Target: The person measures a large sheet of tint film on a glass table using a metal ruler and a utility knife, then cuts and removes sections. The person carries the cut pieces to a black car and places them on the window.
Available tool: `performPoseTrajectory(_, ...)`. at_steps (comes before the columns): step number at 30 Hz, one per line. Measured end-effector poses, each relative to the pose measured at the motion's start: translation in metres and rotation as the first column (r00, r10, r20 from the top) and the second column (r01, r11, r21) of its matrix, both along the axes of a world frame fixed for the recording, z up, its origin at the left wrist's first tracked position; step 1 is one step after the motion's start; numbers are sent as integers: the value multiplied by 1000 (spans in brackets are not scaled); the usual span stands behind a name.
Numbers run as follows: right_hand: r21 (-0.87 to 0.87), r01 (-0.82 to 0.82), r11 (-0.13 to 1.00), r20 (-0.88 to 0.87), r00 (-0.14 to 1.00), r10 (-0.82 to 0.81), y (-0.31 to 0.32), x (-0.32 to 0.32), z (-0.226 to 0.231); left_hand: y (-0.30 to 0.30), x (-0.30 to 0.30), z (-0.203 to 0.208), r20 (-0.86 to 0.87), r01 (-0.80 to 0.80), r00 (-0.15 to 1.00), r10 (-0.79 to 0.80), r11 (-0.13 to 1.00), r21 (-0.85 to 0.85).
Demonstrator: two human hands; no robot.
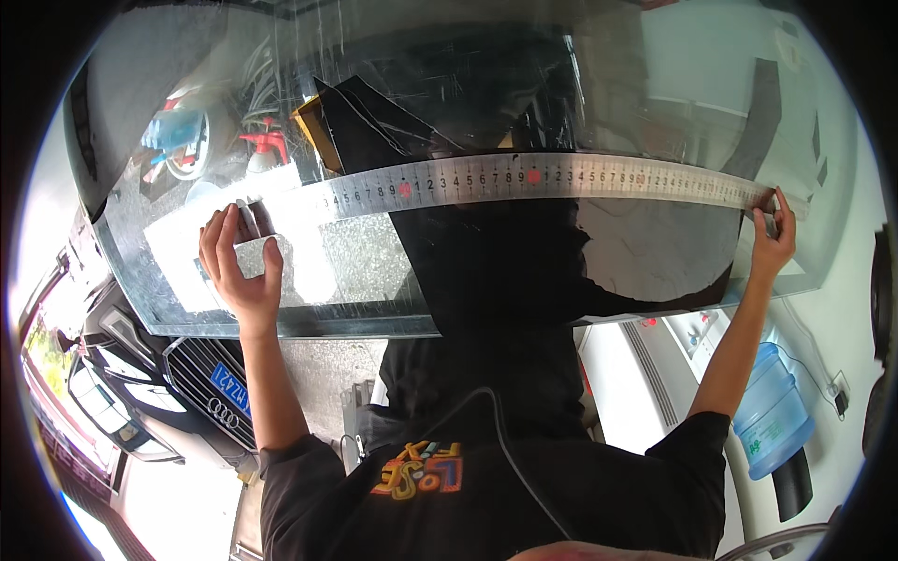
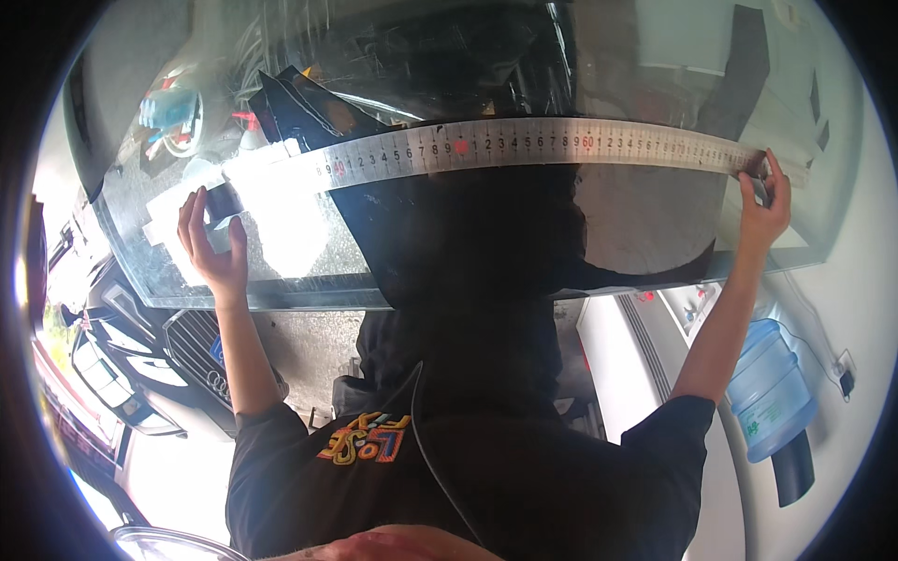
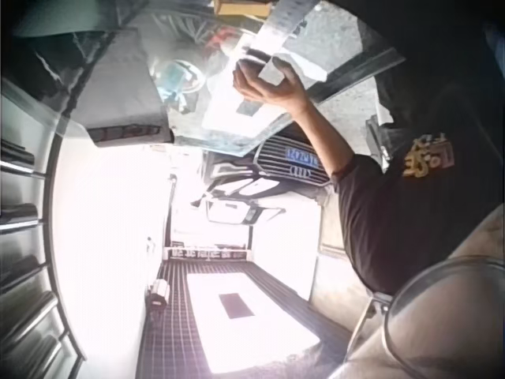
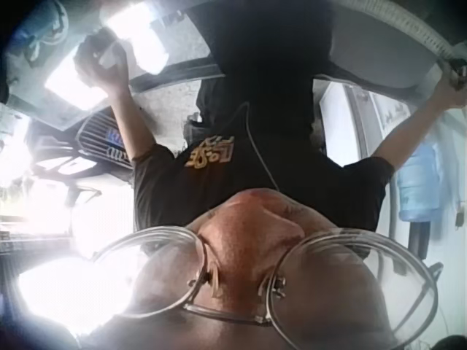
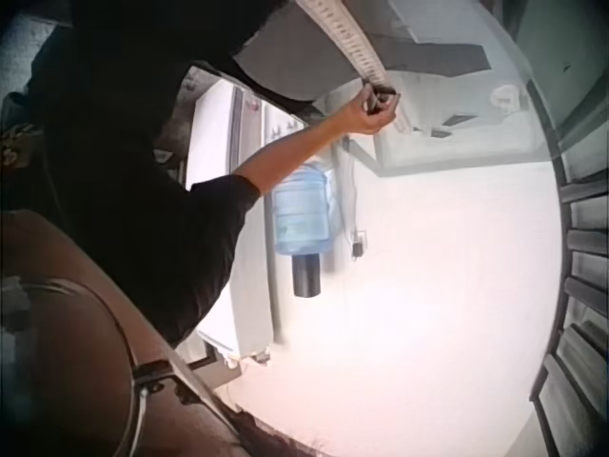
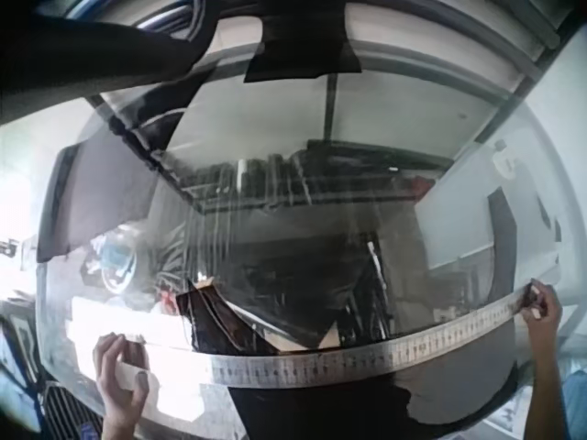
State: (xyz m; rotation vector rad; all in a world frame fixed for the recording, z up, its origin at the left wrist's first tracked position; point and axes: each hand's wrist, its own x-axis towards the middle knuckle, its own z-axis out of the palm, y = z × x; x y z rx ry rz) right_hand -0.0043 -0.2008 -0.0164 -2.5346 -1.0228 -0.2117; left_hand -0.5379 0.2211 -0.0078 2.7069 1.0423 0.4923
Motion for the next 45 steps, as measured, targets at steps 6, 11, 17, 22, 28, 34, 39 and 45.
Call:
performPoseTrajectory(6,26,46,999,-66,997,-44,-6,2,-2,-1,0,2,-29,-12,1000,13,1000,27)
performPoseTrajectory(11,31,5,1000,-72,997,-3,-10,4,-3,1,1,-2,-16,-21,1000,21,1000,7)
performPoseTrajectory(17,-10,-1,1000,-43,999,1,-5,0,1,1,1,-2,-37,-34,999,34,999,19)
performPoseTrajectory(22,11,16,1000,-64,998,-15,-3,-3,1,3,5,0,-25,-45,999,45,999,-8)
performPoseTrajectory(28,39,28,999,-151,988,-22,-22,11,-6,-1,9,2,-33,-66,997,66,998,-7)
performPoseTrajectory(34,18,72,997,-171,983,-68,-26,14,-5,0,9,2,-16,-54,998,53,998,-42)
performPoseTrajectory(39,2,52,999,-167,985,-51,-32,19,-6,0,8,3,1,-59,998,59,997,-50)
performPoseTrajectory(45,18,109,994,-206,973,-103,-26,13,-5,0,3,2,-50,-58,997,58,998,-2)
